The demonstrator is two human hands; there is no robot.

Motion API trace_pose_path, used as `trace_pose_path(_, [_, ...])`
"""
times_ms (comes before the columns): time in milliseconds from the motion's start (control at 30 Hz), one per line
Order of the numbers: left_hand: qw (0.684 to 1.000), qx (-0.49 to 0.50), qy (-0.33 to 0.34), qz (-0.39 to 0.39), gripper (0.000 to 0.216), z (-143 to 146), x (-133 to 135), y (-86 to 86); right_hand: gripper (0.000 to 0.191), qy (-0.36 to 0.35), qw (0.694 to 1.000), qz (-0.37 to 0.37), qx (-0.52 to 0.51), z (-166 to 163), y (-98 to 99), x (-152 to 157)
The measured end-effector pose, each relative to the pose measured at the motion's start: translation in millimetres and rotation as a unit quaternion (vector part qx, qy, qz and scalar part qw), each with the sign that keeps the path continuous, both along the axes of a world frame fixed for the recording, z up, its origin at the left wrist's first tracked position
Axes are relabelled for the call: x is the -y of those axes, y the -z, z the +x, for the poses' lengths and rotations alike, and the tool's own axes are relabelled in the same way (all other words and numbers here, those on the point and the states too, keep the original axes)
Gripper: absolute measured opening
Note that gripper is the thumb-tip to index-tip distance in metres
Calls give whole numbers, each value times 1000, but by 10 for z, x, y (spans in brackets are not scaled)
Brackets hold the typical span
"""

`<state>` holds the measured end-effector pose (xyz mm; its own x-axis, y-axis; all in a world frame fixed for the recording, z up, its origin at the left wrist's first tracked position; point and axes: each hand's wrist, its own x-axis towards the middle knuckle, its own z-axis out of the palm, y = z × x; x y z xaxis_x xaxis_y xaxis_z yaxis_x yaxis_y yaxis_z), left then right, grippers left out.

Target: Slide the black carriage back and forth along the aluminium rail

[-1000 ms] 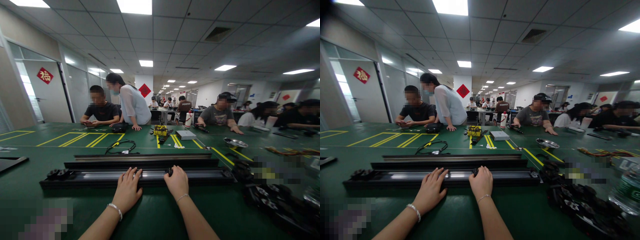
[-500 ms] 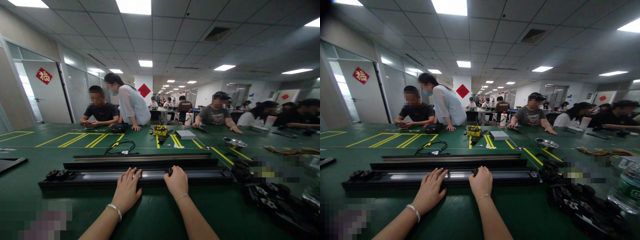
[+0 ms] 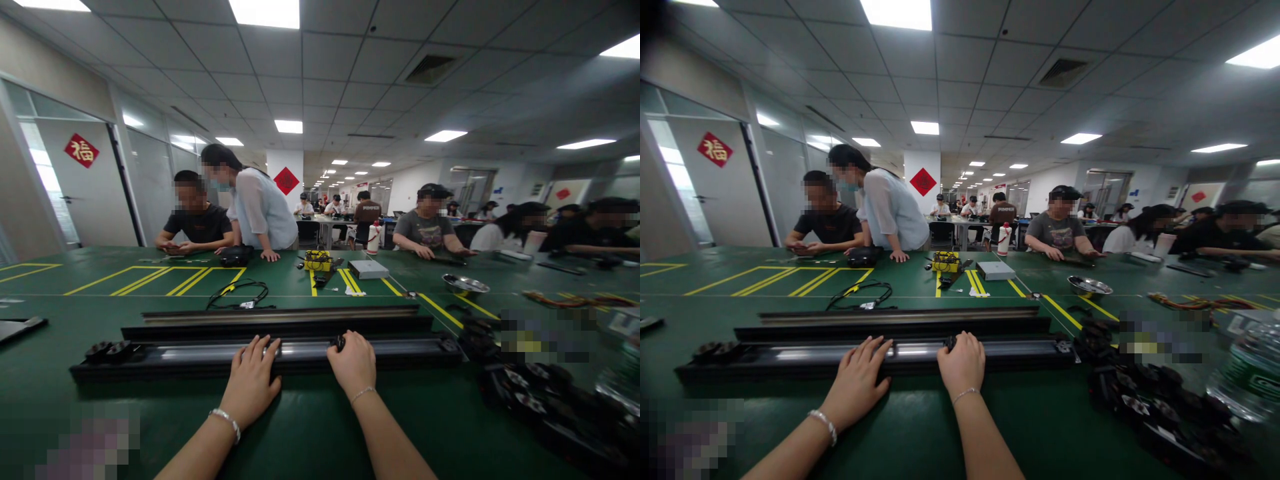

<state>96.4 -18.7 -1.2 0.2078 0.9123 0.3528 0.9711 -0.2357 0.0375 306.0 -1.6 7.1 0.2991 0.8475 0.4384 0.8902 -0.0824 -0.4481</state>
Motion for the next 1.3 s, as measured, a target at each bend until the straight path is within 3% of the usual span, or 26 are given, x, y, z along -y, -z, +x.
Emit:
trace_pose_path(767, [1000, -2, 0, 14, 60, -10, -15, 33, 28, 39, 999, 19, 14, 155, 29, -17])
trace_pose_path(1300, [1000, -3, 5, 22, 59, -13, -17, 44, 36, 31, 999, 25, 7, 165, 33, 2])
